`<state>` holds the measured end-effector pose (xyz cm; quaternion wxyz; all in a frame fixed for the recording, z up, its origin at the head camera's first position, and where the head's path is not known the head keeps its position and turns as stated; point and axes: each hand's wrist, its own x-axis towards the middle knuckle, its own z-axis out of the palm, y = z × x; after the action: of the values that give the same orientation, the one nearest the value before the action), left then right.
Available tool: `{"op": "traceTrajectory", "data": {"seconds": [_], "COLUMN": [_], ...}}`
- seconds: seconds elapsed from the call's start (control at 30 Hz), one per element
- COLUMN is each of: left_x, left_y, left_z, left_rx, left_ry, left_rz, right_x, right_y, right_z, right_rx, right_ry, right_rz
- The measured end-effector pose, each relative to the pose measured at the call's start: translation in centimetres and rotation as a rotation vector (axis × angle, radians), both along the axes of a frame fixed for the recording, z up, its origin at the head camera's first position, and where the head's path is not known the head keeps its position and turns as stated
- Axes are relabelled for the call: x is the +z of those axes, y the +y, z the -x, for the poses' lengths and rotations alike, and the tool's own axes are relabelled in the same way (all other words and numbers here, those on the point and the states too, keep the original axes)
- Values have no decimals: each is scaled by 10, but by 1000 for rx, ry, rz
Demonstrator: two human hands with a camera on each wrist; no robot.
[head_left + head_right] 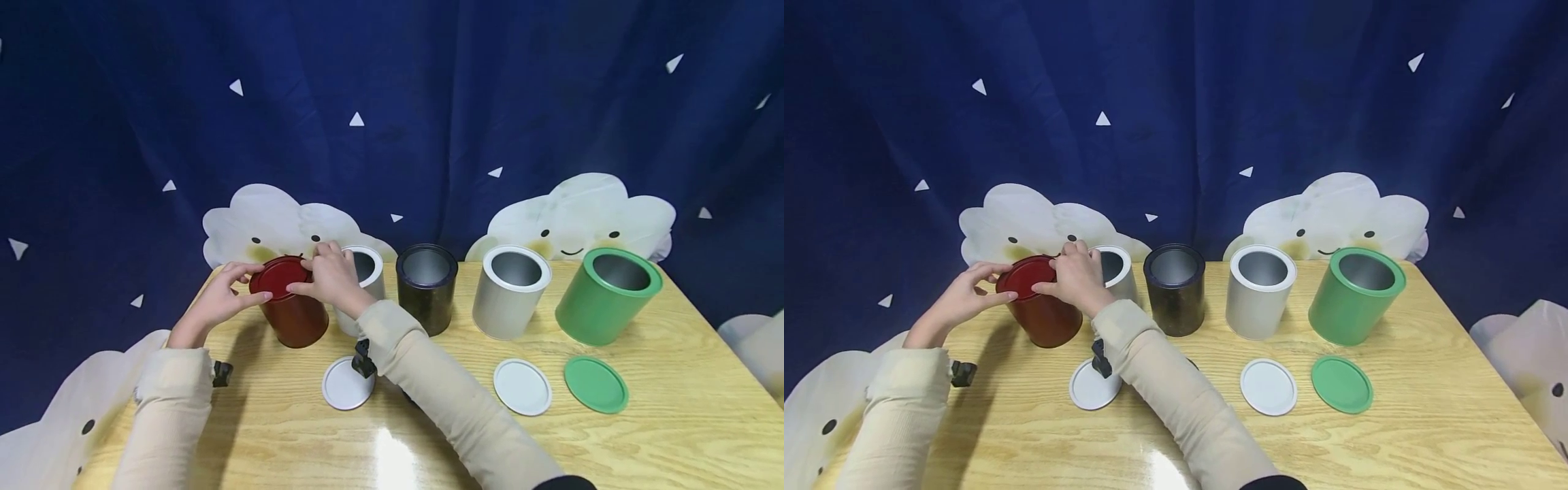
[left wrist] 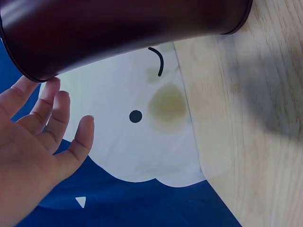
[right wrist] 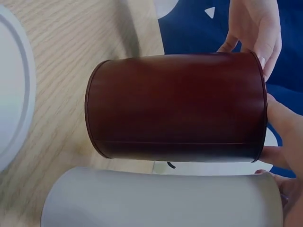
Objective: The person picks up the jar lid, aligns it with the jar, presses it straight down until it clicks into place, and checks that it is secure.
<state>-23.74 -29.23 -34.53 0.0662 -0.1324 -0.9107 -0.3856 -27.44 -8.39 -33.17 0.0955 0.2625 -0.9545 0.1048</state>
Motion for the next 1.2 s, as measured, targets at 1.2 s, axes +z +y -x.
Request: {"op": "traceTrajectory", "data": {"seconds": [1.2], "left_x": [4], "left_y": [1], "left_z": [-9], "left_rx": [23], "left_ry": [45], "left_rz": [24], "right_x": [2], "right_y": [17], "right_z": [-1], "right_rx": [46], "right_ry": [29], "right_rz": [130]}}
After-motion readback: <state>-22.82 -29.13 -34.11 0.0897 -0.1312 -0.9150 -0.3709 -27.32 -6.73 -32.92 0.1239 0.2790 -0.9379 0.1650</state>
